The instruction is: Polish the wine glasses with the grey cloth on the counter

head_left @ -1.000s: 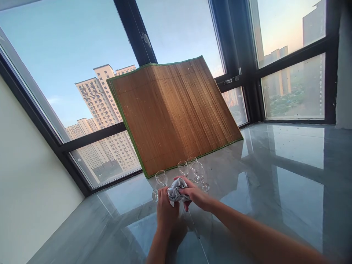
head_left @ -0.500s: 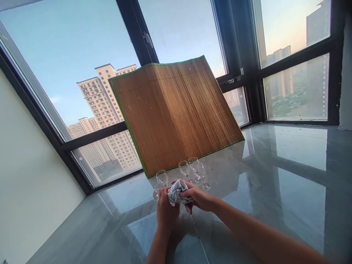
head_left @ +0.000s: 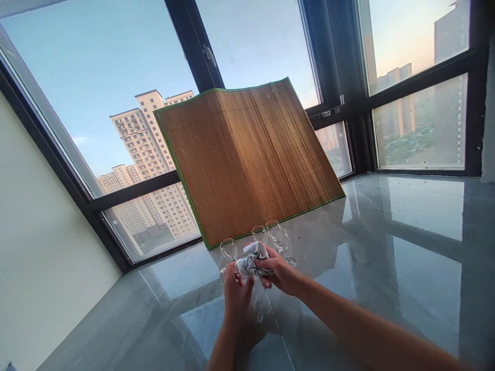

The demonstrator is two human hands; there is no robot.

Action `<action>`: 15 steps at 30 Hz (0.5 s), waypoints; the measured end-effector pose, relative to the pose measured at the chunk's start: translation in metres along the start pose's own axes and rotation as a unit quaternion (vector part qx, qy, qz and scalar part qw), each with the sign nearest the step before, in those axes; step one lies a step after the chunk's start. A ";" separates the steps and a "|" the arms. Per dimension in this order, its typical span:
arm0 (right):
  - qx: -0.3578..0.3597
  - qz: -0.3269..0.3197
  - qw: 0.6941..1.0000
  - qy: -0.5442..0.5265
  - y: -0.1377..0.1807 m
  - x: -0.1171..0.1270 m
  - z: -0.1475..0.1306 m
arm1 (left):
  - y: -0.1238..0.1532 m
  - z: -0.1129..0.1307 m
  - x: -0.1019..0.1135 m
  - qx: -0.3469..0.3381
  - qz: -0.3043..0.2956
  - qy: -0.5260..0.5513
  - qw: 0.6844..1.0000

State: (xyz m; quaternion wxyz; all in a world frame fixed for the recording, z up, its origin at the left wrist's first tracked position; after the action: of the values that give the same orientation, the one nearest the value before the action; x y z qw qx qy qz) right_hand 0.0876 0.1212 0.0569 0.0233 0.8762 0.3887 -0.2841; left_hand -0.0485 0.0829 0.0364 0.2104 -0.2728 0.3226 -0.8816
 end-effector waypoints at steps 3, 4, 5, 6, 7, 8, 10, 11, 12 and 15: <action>0.001 0.000 1.000 -0.021 -0.001 0.002 0.002 | 0.000 -0.003 -0.001 0.007 -0.005 0.018 1.000; 0.001 0.002 1.000 -0.026 -0.001 0.002 0.003 | 0.000 -0.003 -0.001 0.011 -0.010 0.028 0.999; 0.002 0.004 0.999 -0.032 -0.002 0.003 0.003 | 0.000 -0.004 -0.002 0.015 -0.014 0.041 0.999; 0.003 0.008 0.999 -0.039 -0.002 0.004 0.003 | -0.001 -0.005 -0.003 0.022 -0.017 0.055 0.998; 0.005 0.012 0.999 -0.047 -0.002 0.005 0.003 | -0.001 -0.006 -0.004 0.030 -0.017 0.070 0.997; 0.005 0.014 0.998 -0.054 -0.002 0.005 0.003 | -0.002 -0.007 -0.005 0.038 -0.016 0.085 0.995; 0.005 0.009 0.998 -0.067 -0.002 0.004 0.003 | -0.002 -0.010 -0.006 0.056 -0.009 0.111 0.992; 0.005 0.003 0.997 -0.071 -0.002 0.002 0.003 | -0.002 -0.012 -0.006 0.063 -0.004 0.121 0.991; 0.003 -0.005 0.997 -0.075 -0.002 0.001 0.003 | -0.002 -0.014 -0.006 0.070 0.001 0.128 0.989; -0.005 -0.019 0.996 -0.082 -0.002 -0.001 0.004 | 0.000 -0.018 -0.008 0.098 0.005 0.147 0.984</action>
State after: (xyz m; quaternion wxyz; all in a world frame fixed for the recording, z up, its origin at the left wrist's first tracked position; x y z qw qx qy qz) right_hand 0.0835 0.1211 0.0541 0.0539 0.8421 0.4033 -0.3539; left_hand -0.0539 0.0956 0.0222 0.1909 -0.1168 0.2638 -0.9383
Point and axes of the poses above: each hand's wrist, its own y-axis away from the middle knuckle, its own x-axis out of the back of the hand, z = x × y, the point moved 8 cm from there along -y, towards the middle knuckle, and after that the axes turned 7 degrees about -x, right-handed, at the moved point
